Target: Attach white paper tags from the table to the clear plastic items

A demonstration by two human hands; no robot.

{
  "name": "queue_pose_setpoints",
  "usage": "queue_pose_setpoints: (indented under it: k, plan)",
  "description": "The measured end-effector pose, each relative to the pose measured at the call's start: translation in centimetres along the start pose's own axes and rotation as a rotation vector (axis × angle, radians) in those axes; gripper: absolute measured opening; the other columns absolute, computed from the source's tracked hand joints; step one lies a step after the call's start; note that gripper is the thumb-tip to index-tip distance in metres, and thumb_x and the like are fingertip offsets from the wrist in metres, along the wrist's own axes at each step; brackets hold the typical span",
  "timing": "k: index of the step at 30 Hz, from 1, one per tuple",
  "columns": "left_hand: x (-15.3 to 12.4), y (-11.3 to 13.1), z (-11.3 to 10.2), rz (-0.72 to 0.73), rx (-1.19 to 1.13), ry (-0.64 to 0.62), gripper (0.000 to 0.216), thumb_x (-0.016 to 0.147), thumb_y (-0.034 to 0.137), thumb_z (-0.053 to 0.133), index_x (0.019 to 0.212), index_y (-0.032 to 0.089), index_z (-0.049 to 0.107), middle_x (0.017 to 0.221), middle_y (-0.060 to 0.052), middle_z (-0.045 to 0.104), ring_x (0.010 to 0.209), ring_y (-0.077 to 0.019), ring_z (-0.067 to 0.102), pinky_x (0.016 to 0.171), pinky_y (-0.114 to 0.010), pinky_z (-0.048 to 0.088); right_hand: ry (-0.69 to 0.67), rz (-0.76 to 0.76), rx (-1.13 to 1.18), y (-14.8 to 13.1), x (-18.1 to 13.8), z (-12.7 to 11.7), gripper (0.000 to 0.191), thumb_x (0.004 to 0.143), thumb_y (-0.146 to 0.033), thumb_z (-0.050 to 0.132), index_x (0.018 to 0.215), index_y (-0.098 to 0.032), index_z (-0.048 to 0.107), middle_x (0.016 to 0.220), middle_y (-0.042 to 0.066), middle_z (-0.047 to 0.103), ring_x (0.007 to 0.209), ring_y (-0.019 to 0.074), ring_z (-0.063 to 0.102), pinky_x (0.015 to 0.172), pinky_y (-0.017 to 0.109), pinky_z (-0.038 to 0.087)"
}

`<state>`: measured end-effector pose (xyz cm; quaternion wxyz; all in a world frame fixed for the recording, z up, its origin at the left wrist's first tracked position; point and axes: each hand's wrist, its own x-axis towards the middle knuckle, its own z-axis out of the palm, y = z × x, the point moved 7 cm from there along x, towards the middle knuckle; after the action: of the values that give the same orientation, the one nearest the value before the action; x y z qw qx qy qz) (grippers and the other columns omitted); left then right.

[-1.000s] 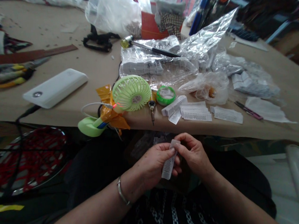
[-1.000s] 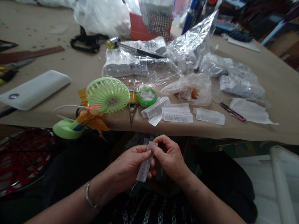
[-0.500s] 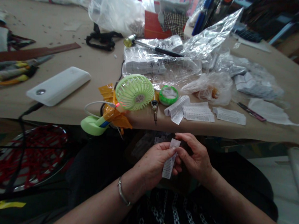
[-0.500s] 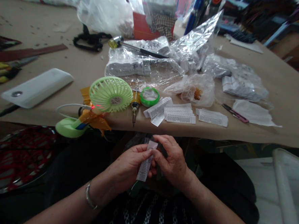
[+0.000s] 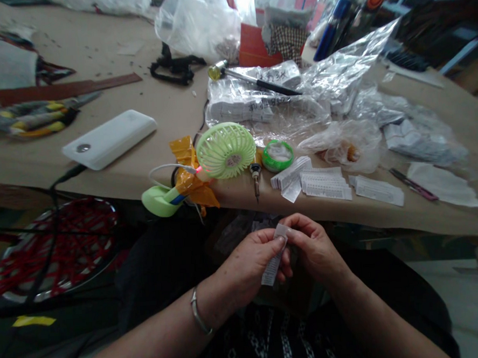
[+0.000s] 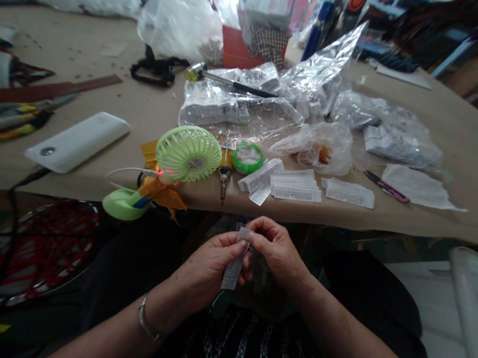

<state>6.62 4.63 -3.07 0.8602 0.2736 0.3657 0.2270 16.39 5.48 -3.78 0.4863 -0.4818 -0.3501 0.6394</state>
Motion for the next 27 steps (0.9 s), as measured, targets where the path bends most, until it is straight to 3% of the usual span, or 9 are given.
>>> queue_pose_setpoints:
  k: [2,5,7,9,13,17,20,24,27]
  plan:
    - [-0.2,0.1,0.1,0.005,-0.006,-0.032,0.02,0.083,0.031,0.054,0.073,0.014,0.055,0.059,0.001,0.053,0.047,-0.0077,0.052,0.044,-0.017,0.039,-0.047,0.018,0.052,0.1,0.1,0.3,0.023,0.073,-0.029,0.068,0.094,-0.023,0.062,0.083,-0.002,0.063,0.063,0.0078,0.058,0.057,0.018,0.047]
    - [-0.5,0.1,0.5,-0.015,-0.002,-0.129,0.026,0.083,0.034,0.054,0.07,0.012,0.056,0.059,-0.001,0.055,0.049,-0.0079,0.053,0.046,-0.018,0.039,-0.262,0.1,0.097,0.4,0.2,1.5,0.042,0.069,-0.032,0.07,0.108,-0.024,0.059,0.106,0.004,0.062,0.068,0.0112,0.061,0.057,0.022,0.051]
    - [-0.7,0.0,0.5,-0.038,0.006,-0.149,0.027,0.08,0.036,0.057,0.069,0.011,0.057,0.057,-0.001,0.055,0.047,-0.008,0.052,0.046,-0.018,0.039,-0.393,0.136,0.122,0.5,0.1,2.4,0.036,0.068,-0.034,0.07,0.101,-0.021,0.062,0.112,0.006,0.06,0.066,0.0116,0.062,0.054,0.023,0.051]
    - [-0.9,0.0,0.5,-0.041,0.01,-0.138,0.027,0.077,0.037,0.061,0.068,0.012,0.057,0.056,-0.001,0.055,0.046,-0.008,0.051,0.045,-0.018,0.039,-0.422,0.135,0.159,0.4,0.2,2.8,0.026,0.067,-0.031,0.071,0.089,-0.02,0.064,0.114,0.006,0.058,0.074,0.0138,0.063,0.059,0.024,0.052]
    - [-1.0,0.3,0.4,-0.018,0.04,-0.101,0.031,0.075,0.041,0.062,0.065,0.012,0.056,0.054,0.0,0.054,0.045,-0.0077,0.05,0.044,-0.018,0.037,-0.372,0.133,0.194,0.2,0.5,3.3,0.017,0.066,-0.027,0.072,0.076,-0.019,0.061,0.108,0.004,0.061,0.09,0.0173,0.062,0.07,0.027,0.053]
    - [-0.9,0.2,-0.1,-0.01,0.071,-0.09,0.03,0.081,0.037,0.055,0.065,0.012,0.056,0.054,-0.001,0.055,0.044,-0.0072,0.048,0.046,-0.019,0.036,-0.32,0.12,0.09,0.4,0.3,3.4,0.029,0.069,-0.033,0.07,0.095,-0.024,0.06,0.109,0.004,0.062,0.063,0.0106,0.061,0.053,0.024,0.051]
    - [-1.0,0.7,-0.8,0.044,0.052,-0.054,0.027,0.083,0.034,0.052,0.066,0.013,0.055,0.057,-0.001,0.055,0.048,-0.008,0.05,0.049,-0.019,0.037,-0.187,0.03,-0.008,0.2,0.3,2.6,0.036,0.072,-0.034,0.068,0.105,-0.027,0.057,0.101,0.002,0.065,0.05,0.0069,0.055,0.047,0.022,0.048]
    - [-1.3,1.6,-1.7,0.122,0.084,0.034,0.025,0.082,0.034,0.054,0.067,0.014,0.055,0.057,0.001,0.054,0.051,-0.0082,0.05,0.052,-0.02,0.037,0.009,-0.085,-0.11,-0.5,0.3,1.6,0.015,0.076,-0.03,0.066,0.086,-0.021,0.061,0.077,-0.002,0.063,0.058,0.0082,0.057,0.055,0.019,0.048]
    - [-1.4,2.0,-2.1,0.151,0.154,0.087,0.029,0.083,0.036,0.052,0.064,0.015,0.054,0.056,0.0,0.053,0.051,-0.0083,0.049,0.053,-0.02,0.038,0.043,-0.085,-0.1,-0.6,0.5,1.8,0.013,0.076,-0.03,0.067,0.08,-0.02,0.06,0.068,-0.004,0.061,0.053,0.0069,0.055,0.051,0.018,0.045]
